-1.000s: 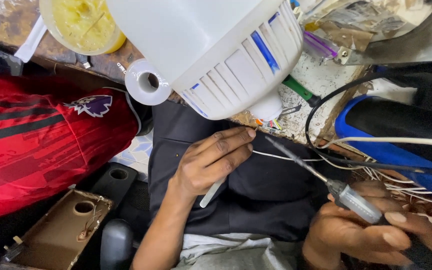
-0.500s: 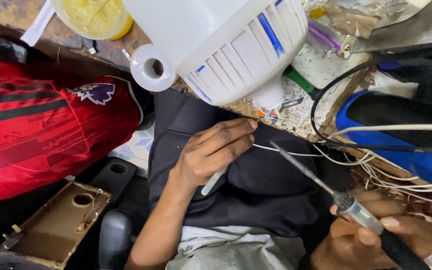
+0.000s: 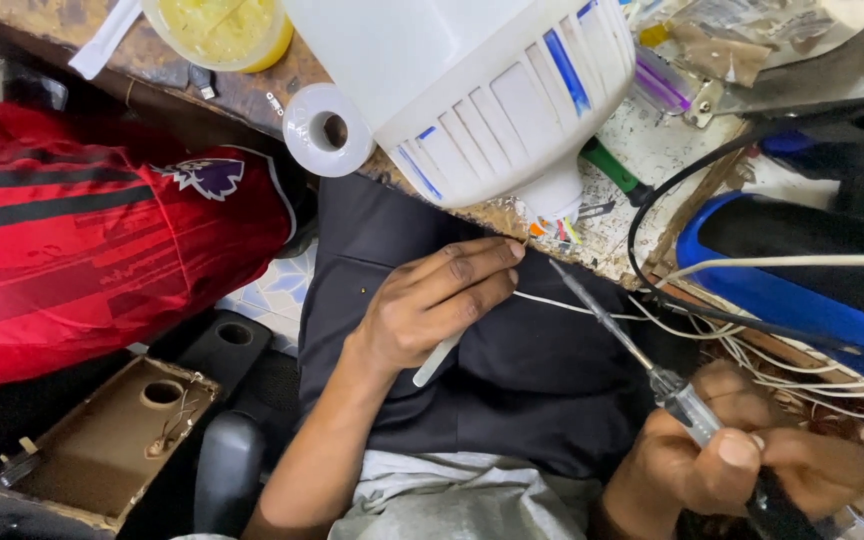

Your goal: The person uses a soldering iron and tweezers to work on a small electronic component attached to a white plastic device. They repeatedly heat and adjust wires and solder points while seated at a cluttered workbench.

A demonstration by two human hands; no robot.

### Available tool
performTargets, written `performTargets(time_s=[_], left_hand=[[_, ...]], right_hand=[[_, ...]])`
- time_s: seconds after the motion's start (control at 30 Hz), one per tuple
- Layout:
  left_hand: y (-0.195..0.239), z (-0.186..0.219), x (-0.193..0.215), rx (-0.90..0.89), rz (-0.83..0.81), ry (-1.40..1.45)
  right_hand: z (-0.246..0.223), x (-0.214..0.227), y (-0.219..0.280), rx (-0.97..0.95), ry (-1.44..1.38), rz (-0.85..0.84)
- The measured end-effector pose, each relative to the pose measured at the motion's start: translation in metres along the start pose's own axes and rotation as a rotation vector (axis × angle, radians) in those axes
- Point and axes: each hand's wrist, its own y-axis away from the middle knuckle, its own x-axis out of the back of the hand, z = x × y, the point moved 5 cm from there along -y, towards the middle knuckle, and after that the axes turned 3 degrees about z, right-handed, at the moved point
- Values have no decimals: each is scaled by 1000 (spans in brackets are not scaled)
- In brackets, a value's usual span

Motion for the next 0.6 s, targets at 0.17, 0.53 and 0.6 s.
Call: performTargets(time_s=[0.17, 0.53, 0.6], left_hand=[[1, 0, 0, -9, -13, 23], [3, 0, -1, -7, -37, -15], [3, 0, -1, -8, -42, -2]], right_hand=[[26, 30, 49, -363, 140, 35], [-2, 0, 12, -173, 335, -34], [5, 1, 17, -198, 310, -16]])
